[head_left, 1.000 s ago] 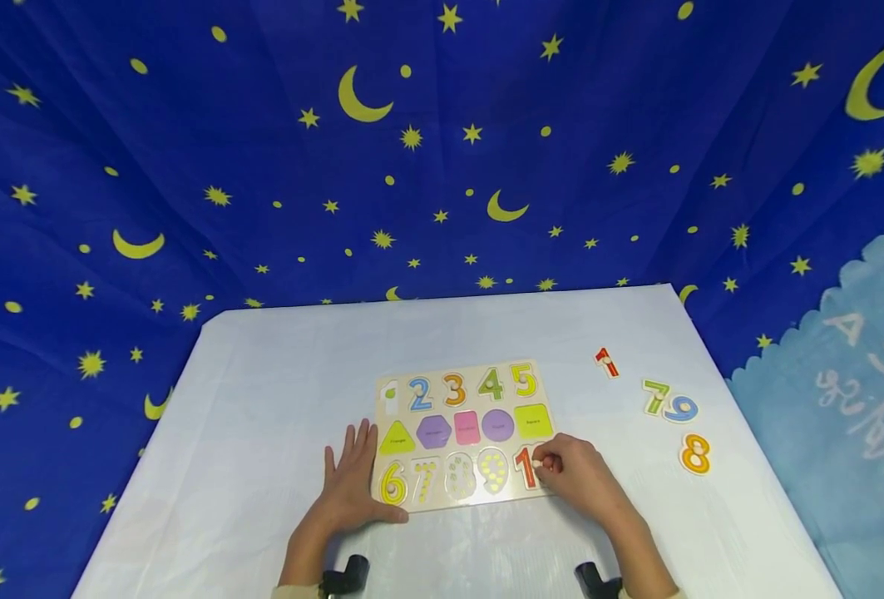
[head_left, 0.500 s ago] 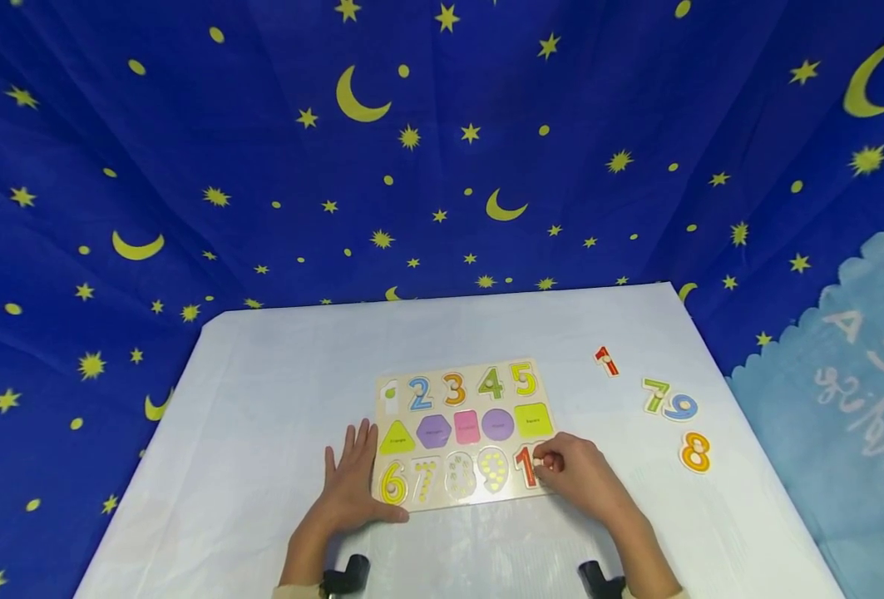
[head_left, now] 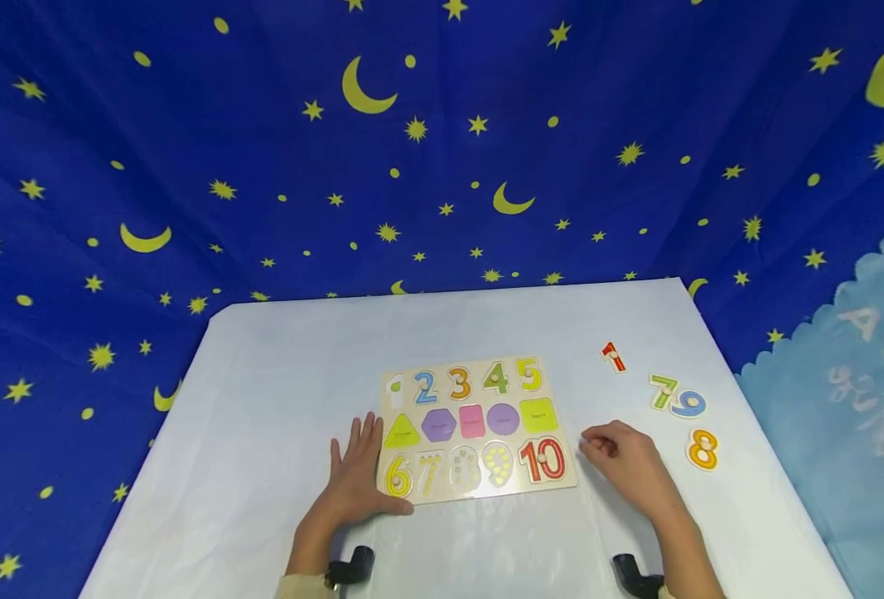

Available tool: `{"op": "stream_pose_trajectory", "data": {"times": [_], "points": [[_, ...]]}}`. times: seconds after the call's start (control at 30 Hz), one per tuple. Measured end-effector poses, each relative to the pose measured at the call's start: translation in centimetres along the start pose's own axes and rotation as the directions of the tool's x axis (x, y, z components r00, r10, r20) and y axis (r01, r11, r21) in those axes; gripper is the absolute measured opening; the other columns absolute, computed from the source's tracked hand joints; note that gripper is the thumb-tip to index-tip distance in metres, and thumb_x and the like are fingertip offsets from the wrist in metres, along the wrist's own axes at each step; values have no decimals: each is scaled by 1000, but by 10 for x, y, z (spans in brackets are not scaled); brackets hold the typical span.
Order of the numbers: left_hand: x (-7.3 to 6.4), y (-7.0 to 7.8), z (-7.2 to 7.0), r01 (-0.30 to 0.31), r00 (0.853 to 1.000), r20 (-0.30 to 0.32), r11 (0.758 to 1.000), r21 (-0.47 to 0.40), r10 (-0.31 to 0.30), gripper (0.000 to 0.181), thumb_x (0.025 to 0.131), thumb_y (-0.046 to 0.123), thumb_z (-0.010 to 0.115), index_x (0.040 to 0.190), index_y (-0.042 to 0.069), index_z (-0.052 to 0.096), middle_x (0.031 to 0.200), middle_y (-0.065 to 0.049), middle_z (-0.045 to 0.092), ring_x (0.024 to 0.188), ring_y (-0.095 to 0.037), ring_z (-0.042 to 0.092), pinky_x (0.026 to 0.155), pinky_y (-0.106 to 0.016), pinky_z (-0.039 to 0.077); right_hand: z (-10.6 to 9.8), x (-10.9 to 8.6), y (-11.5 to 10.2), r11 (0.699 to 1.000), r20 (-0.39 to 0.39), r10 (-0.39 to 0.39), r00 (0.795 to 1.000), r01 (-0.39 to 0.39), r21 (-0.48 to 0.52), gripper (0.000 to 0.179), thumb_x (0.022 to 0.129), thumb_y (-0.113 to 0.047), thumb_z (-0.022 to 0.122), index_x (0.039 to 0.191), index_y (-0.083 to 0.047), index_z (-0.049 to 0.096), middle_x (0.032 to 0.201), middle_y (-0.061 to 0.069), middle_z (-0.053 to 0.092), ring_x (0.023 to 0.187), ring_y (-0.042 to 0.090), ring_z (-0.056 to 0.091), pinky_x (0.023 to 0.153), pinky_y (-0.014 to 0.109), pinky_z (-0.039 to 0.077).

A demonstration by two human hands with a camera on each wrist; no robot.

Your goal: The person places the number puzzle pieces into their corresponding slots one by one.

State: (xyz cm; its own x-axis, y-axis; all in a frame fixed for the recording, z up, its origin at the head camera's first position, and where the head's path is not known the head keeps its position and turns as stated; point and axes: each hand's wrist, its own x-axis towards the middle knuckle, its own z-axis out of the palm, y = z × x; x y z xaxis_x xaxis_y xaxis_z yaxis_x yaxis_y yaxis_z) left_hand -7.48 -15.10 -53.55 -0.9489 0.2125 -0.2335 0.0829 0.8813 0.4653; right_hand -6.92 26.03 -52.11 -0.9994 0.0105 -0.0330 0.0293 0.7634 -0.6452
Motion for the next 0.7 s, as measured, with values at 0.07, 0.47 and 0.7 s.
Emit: {"op": "stream_pose_trajectory", "data": {"times": [0.07,0.47,0.7], "points": [[4,1,-1,-13,1000,-1,1000,3,13,143,47,63,85,155,7,9,160,-12,1,145,-29,-8,109,-59,-10,-7,0,5,1000,-32,2,999,-2,-13,19,86,-20,72,99,-7,72,76,-4,58,69,14,52,60,27,46],[13,7,-3,-35,999,-16,999,-10,35,142,49,61,85,155,8,8,160,-12,1,145,-30,-9,109,-60,-9,-25,-1,15,999,-71,39,997,-41,-23,23,88,-23,71,103,-6,72,79,-1,60,71,17,52,63,29,47],[2,0,0,-21,1000,-12,1000,2,21,142,47,62,86,154,5,12,160,-14,4,145,-32,-6,109,-61,-8,-29,-11,24,994,-84,101,991,-104,-34,26,88,-25,70,106,-5,71,81,1,59,73,18,51,59,27,46]]}}
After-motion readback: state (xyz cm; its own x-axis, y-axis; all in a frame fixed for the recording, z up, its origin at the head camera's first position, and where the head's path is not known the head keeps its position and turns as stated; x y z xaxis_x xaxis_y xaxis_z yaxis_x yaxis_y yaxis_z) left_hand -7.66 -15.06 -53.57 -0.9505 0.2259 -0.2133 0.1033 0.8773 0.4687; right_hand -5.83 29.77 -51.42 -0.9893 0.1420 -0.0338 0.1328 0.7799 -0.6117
